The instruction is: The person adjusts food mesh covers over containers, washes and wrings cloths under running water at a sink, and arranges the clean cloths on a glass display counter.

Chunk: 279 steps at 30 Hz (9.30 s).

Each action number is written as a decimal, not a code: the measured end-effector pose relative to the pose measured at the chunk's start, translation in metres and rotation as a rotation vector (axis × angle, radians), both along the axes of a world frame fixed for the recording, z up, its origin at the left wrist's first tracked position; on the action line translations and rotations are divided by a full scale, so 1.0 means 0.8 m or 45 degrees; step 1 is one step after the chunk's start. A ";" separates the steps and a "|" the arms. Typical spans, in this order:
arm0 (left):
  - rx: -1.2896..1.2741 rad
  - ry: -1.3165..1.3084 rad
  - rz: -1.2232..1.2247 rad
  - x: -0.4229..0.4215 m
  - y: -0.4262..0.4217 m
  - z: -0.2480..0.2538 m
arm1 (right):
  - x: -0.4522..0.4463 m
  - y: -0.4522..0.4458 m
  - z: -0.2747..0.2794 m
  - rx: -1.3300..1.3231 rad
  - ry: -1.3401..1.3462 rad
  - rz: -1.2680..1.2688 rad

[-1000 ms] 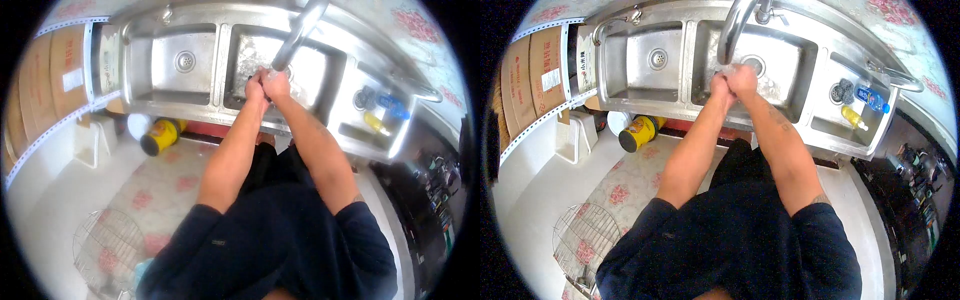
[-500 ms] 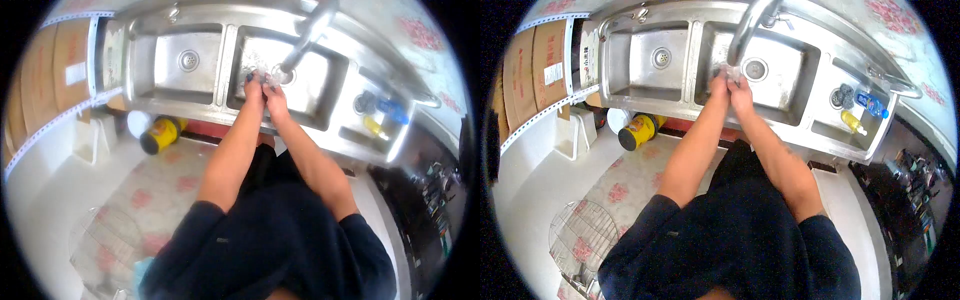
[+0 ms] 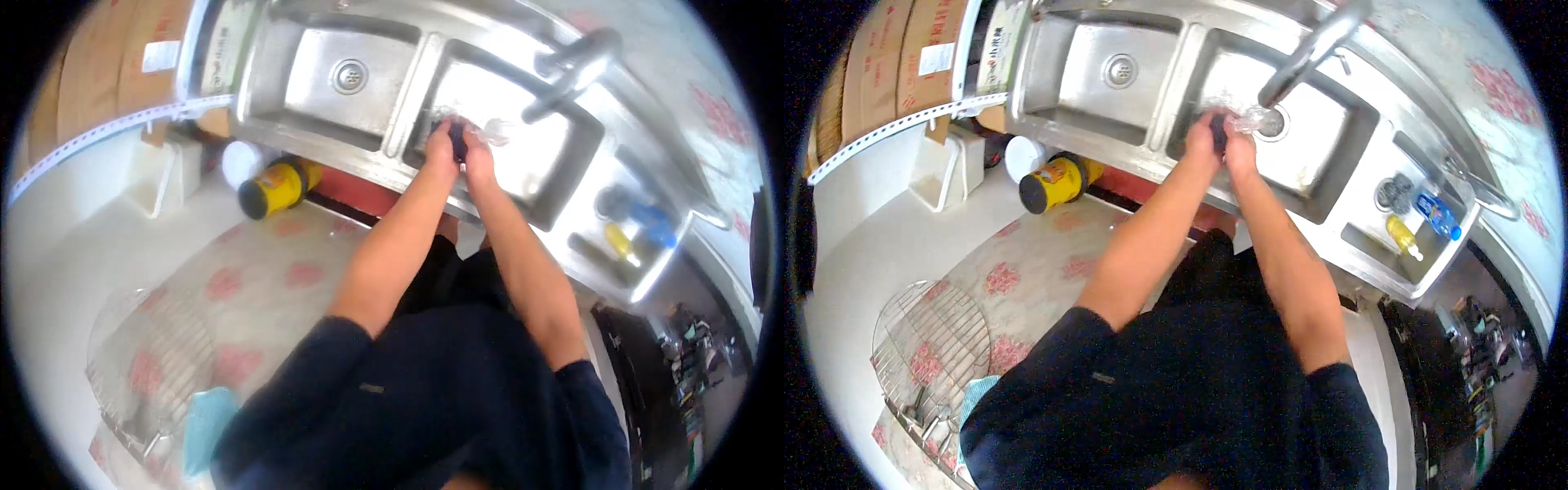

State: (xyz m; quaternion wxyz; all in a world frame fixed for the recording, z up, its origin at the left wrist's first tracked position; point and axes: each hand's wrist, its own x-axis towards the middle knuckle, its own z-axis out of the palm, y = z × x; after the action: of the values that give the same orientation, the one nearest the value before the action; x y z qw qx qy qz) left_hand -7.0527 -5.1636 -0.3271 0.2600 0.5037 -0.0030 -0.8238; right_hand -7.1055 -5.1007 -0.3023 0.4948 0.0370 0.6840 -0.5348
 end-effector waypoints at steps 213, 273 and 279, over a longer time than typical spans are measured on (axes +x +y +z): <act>0.128 0.021 -0.894 0.024 0.003 0.074 | -0.165 -0.046 0.026 -0.077 0.474 0.513; 0.445 0.163 -0.217 -0.051 0.057 0.105 | -0.324 -0.030 0.159 0.005 0.243 0.126; 0.369 0.276 -0.408 -0.091 0.066 0.163 | -0.266 0.058 0.155 -0.135 0.399 -0.011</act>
State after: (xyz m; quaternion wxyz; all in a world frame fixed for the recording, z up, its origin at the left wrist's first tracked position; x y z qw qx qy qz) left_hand -7.1254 -5.1107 -0.1963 0.0498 0.4375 0.0634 -0.8956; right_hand -7.3182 -5.0539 -0.1782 0.3810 -0.0700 0.7234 -0.5715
